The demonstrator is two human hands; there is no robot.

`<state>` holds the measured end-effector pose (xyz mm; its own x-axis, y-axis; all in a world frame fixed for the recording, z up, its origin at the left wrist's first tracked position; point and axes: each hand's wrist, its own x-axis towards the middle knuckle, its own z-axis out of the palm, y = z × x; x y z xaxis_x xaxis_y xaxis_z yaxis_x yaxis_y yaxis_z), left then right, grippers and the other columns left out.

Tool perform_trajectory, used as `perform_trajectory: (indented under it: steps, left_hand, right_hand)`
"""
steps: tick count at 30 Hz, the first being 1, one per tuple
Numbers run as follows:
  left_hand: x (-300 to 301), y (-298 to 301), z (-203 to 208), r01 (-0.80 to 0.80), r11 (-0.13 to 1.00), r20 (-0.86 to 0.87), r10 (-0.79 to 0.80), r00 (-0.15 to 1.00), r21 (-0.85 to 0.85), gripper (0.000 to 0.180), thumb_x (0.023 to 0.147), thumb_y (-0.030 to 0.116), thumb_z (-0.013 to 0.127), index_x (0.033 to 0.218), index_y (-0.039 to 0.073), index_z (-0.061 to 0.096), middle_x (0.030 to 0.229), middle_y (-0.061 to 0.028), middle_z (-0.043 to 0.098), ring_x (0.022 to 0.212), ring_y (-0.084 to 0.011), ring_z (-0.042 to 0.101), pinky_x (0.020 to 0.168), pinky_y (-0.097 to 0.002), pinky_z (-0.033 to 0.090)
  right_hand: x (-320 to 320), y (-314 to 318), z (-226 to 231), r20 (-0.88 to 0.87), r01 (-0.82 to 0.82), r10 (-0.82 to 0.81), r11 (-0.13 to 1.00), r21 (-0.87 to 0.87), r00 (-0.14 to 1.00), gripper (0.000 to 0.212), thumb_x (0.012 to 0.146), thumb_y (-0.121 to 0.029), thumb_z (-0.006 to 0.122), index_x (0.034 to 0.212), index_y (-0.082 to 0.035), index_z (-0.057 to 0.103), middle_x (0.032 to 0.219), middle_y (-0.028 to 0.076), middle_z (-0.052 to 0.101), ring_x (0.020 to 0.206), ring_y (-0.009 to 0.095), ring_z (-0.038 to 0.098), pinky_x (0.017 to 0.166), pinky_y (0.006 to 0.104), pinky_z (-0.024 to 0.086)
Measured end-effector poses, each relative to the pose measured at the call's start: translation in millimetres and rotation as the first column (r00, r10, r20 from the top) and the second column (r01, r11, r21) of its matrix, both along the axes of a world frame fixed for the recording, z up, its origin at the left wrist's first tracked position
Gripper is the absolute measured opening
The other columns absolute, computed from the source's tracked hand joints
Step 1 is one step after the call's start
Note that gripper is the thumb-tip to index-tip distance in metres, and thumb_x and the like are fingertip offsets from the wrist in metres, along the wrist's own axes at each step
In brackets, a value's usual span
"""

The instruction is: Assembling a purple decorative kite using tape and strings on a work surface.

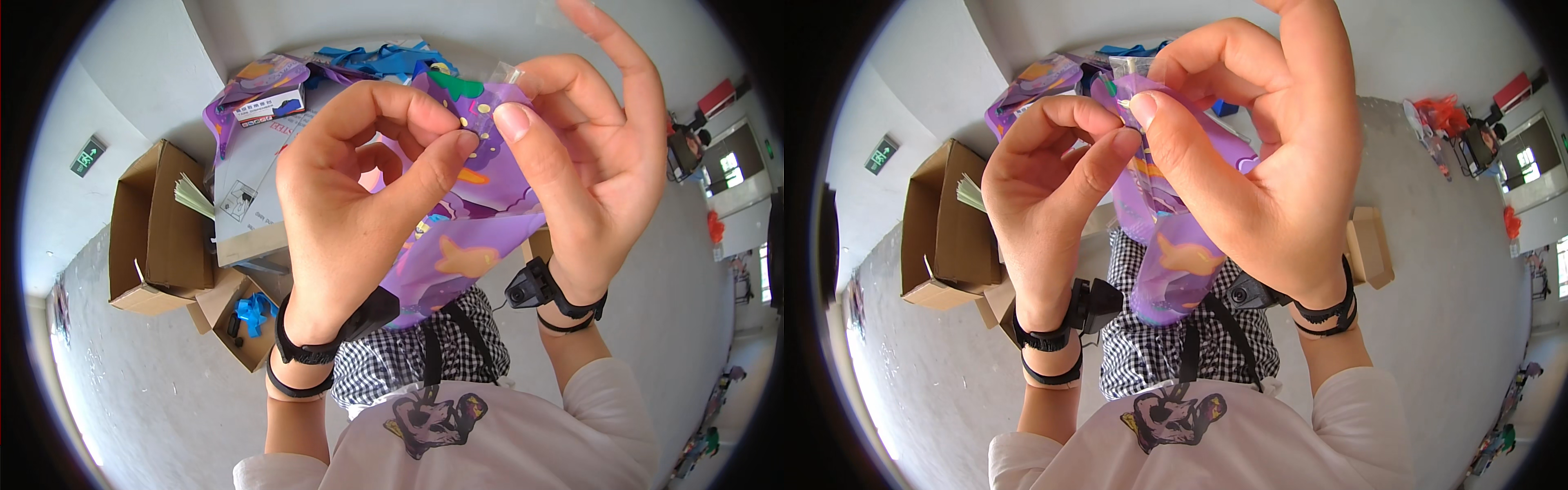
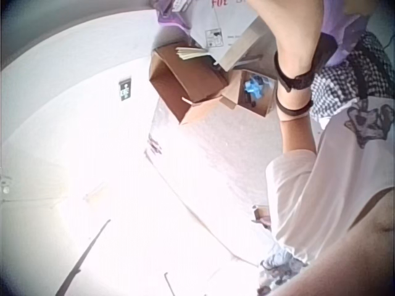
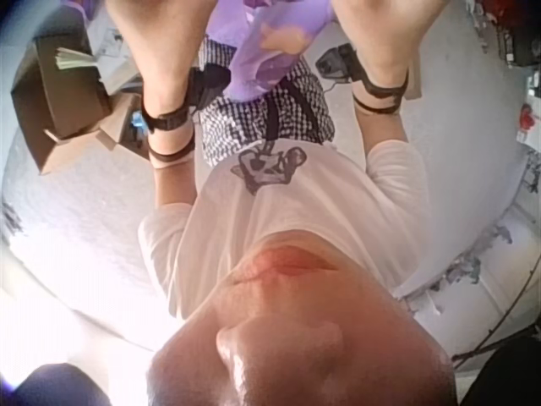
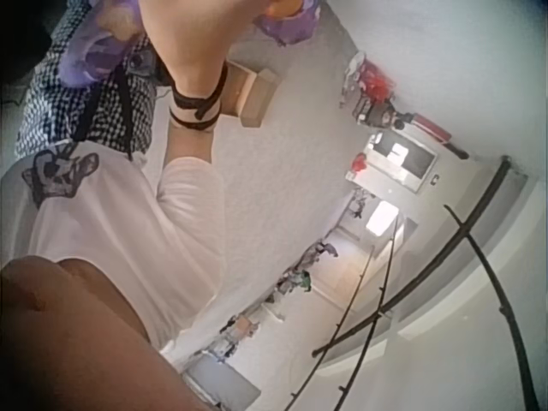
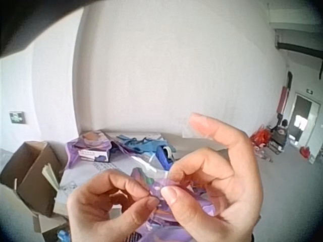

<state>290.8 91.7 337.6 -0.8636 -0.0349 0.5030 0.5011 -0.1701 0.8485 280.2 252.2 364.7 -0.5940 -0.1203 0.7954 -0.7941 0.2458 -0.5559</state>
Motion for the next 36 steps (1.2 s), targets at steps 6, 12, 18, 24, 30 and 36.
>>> perform_trajectory:
  steps: [6, 12, 18, 24, 30, 36]
  left_hand:
    - [3, 0, 4, -0.021, 1.0, -0.009, 0.021, 1.0, 0.007, 0.013, 0.083, -0.007, 0.07, 0.093, -0.004, 0.063, 0.088, -0.0029, 0.064, 0.079, -0.008, 0.06, 0.072, -0.0213, 0.05]
    - [6, 1, 7, -0.025, 0.999, 0.024, 0.024, 0.999, 0.034, 0.011, 0.083, -0.005, 0.07, 0.093, -0.004, 0.064, 0.088, -0.0021, 0.064, 0.079, -0.0071, 0.058, 0.072, -0.0209, 0.048]
    - [4, 3, 3, -0.031, 0.999, 0.001, 0.031, 1.0, 0.011, 0.012, 0.084, -0.004, 0.069, 0.093, -0.004, 0.062, 0.088, -0.0011, 0.062, 0.078, -0.0059, 0.056, 0.071, -0.0193, 0.045]
    - [5, 5, -4, -0.034, 0.999, -0.028, 0.035, 0.999, 0.025, 0.013, 0.084, -0.005, 0.068, 0.095, -0.004, 0.06, 0.09, -0.0026, 0.062, 0.081, -0.0074, 0.058, 0.072, -0.0194, 0.047]
    - [-2, 11, -12, -0.085, 0.99, -0.115, 0.098, 0.988, 0.111, 0.026, 0.082, -0.009, 0.07, 0.103, -0.002, 0.056, 0.093, -0.0063, 0.064, 0.083, -0.0105, 0.061, 0.072, -0.0214, 0.05]
    - [-7, 16, -15, -0.169, 0.978, -0.256, 0.195, 0.947, 0.12, 0.03, 0.079, -0.013, 0.071, 0.1, -0.001, 0.054, 0.093, -0.0088, 0.066, 0.084, -0.0119, 0.063, 0.073, -0.0229, 0.051]
  right_hand:
    - [0, -1, 0, -0.011, 0.004, -0.003, 1.0, 0.001, 1.0, 0.056, 0.074, 0.004, 0.066, 0.126, -0.005, 0.047, 0.088, 0.005, 0.066, 0.079, 0.015, 0.059, 0.077, 0.027, 0.044]
    - [-1, -2, -1, -0.018, 0.008, -0.008, 1.0, 0.0, 1.0, 0.055, 0.074, 0.004, 0.066, 0.125, -0.005, 0.048, 0.088, 0.005, 0.066, 0.079, 0.015, 0.059, 0.077, 0.0272, 0.043]
    - [-1, -2, -2, -0.022, 0.011, -0.011, 1.0, -0.001, 1.0, 0.055, 0.073, 0.004, 0.067, 0.123, -0.005, 0.049, 0.087, 0.004, 0.066, 0.078, 0.015, 0.059, 0.076, 0.0275, 0.043]
    - [-3, -2, -3, -0.031, 0.014, -0.014, 1.0, -0.001, 0.999, 0.054, 0.072, 0.004, 0.067, 0.122, -0.005, 0.05, 0.087, 0.004, 0.066, 0.077, 0.015, 0.059, 0.076, 0.0277, 0.043]
    - [-4, -2, -3, -0.04, 0.02, -0.02, 1.0, 0.0, 0.999, 0.053, 0.071, 0.004, 0.067, 0.121, -0.006, 0.051, 0.086, 0.003, 0.066, 0.076, 0.015, 0.059, 0.076, 0.028, 0.042]
    - [-5, -4, -5, -0.047, 0.018, -0.018, 1.0, 0.001, 0.999, 0.053, 0.07, 0.003, 0.068, 0.12, -0.006, 0.052, 0.086, 0.003, 0.066, 0.075, 0.015, 0.059, 0.076, 0.0282, 0.042]
